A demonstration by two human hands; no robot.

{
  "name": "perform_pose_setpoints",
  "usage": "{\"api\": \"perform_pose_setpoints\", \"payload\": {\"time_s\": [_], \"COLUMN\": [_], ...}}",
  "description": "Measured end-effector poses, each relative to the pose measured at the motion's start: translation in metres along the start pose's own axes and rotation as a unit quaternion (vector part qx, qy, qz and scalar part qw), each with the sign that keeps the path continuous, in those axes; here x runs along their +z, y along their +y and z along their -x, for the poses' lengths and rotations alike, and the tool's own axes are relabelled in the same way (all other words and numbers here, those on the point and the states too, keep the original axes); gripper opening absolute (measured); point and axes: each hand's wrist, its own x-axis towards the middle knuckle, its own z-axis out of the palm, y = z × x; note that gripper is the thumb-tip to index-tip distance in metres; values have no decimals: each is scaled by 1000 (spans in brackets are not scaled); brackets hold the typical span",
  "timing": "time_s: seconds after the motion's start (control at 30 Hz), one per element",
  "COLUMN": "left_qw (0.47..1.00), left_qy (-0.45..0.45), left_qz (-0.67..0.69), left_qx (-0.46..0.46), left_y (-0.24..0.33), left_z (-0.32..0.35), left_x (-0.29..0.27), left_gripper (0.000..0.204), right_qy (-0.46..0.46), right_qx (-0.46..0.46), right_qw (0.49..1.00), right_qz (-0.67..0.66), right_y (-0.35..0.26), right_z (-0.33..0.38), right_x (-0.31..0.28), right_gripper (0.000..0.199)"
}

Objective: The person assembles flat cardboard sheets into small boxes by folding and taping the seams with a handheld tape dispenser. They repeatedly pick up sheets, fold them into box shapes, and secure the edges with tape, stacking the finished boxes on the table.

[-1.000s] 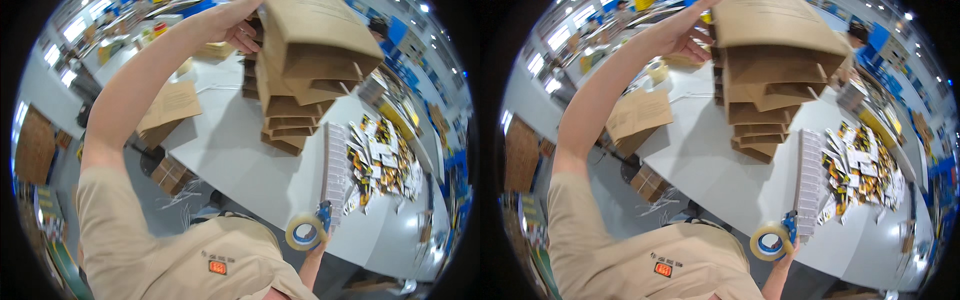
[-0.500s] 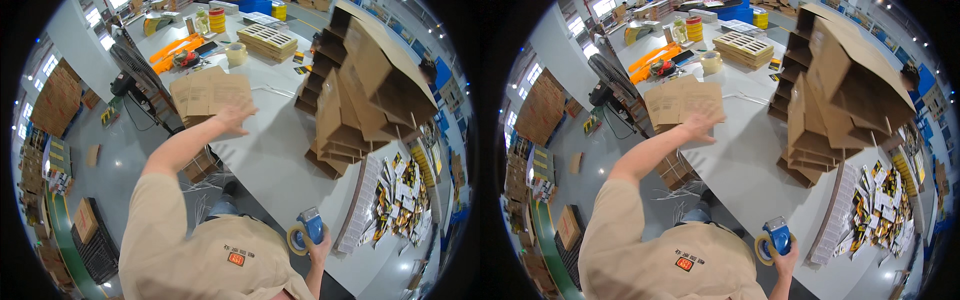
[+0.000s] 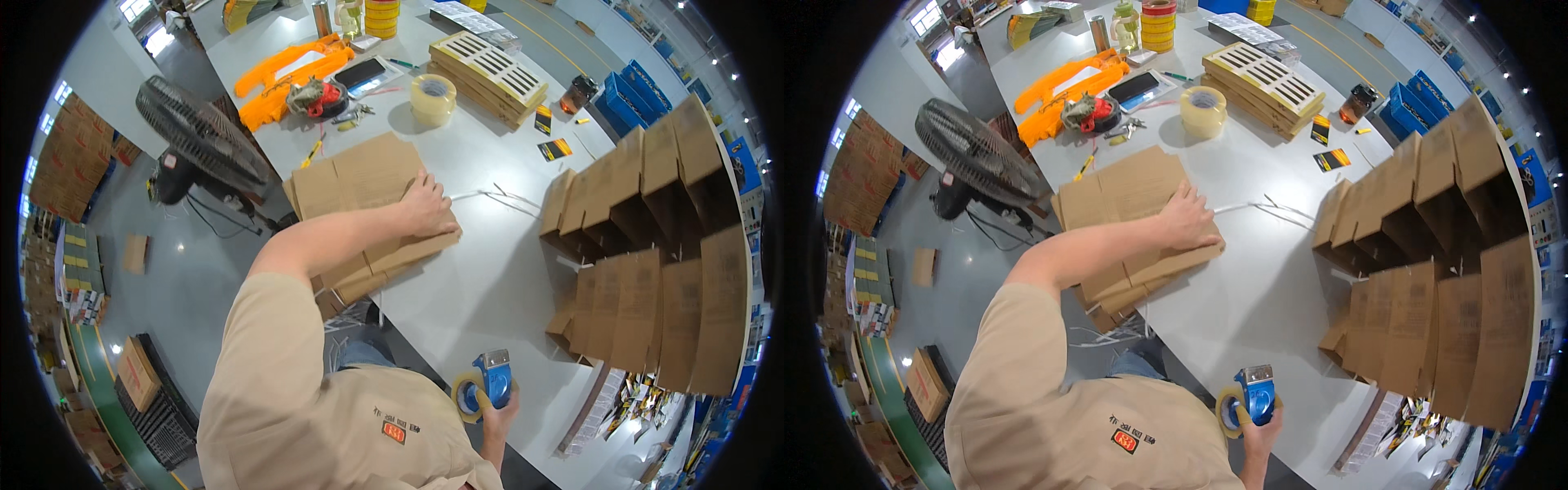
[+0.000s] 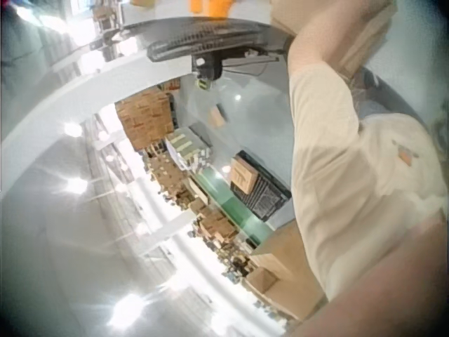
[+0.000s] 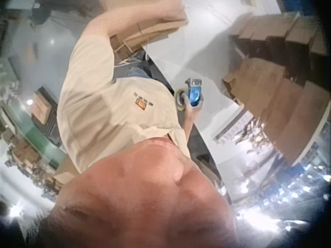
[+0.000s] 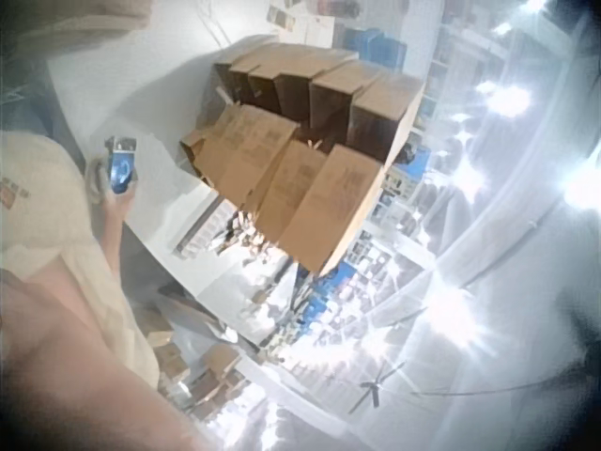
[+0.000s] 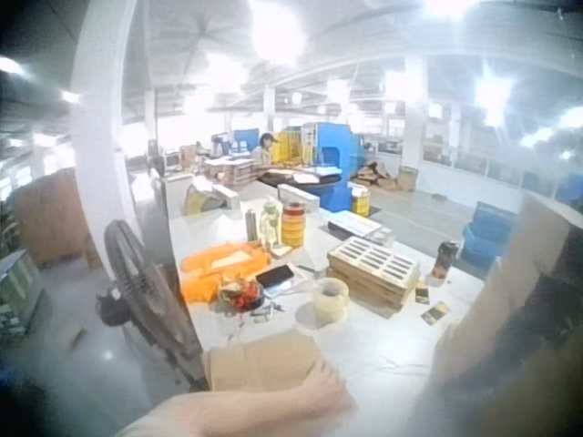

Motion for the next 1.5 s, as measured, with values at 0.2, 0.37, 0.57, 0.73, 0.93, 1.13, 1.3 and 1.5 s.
{"api": "perform_pose_setpoints", "payload": {"time_s": [0.2,0.37,0.57,0.73,0.93,1.13,1.3,1.5], "left_qw": [984,962,912,906,912,930,925,920], "left_qy": [59,142,94,67,51,45,51,53], "left_qz": [150,94,37,34,75,64,69,61], "left_qx": [-77,-215,-397,-418,-400,-360,-371,-383], "left_y": [-96,-271,-413,-445,-467,-474,-468,-465], "left_z": [-35,-98,-148,-170,-183,-184,-183,-182], "left_x": [1,18,51,76,87,84,81,82], "left_gripper": [61,50,73,85,77,66,67,71], "right_qy": [36,103,101,40,25,29,6,5], "right_qx": [-5,26,95,115,138,199,185,154], "right_qw": [999,989,972,956,977,971,952,934], "right_qz": [31,105,191,266,158,132,243,323], "right_y": [-32,-54,-100,-121,-144,-175,-155,-131], "right_z": [-31,-50,-41,-34,-52,-64,-61,-50], "right_x": [39,57,80,95,116,126,117,108], "right_gripper": [69,70,70,73,71,77,78,80]}}
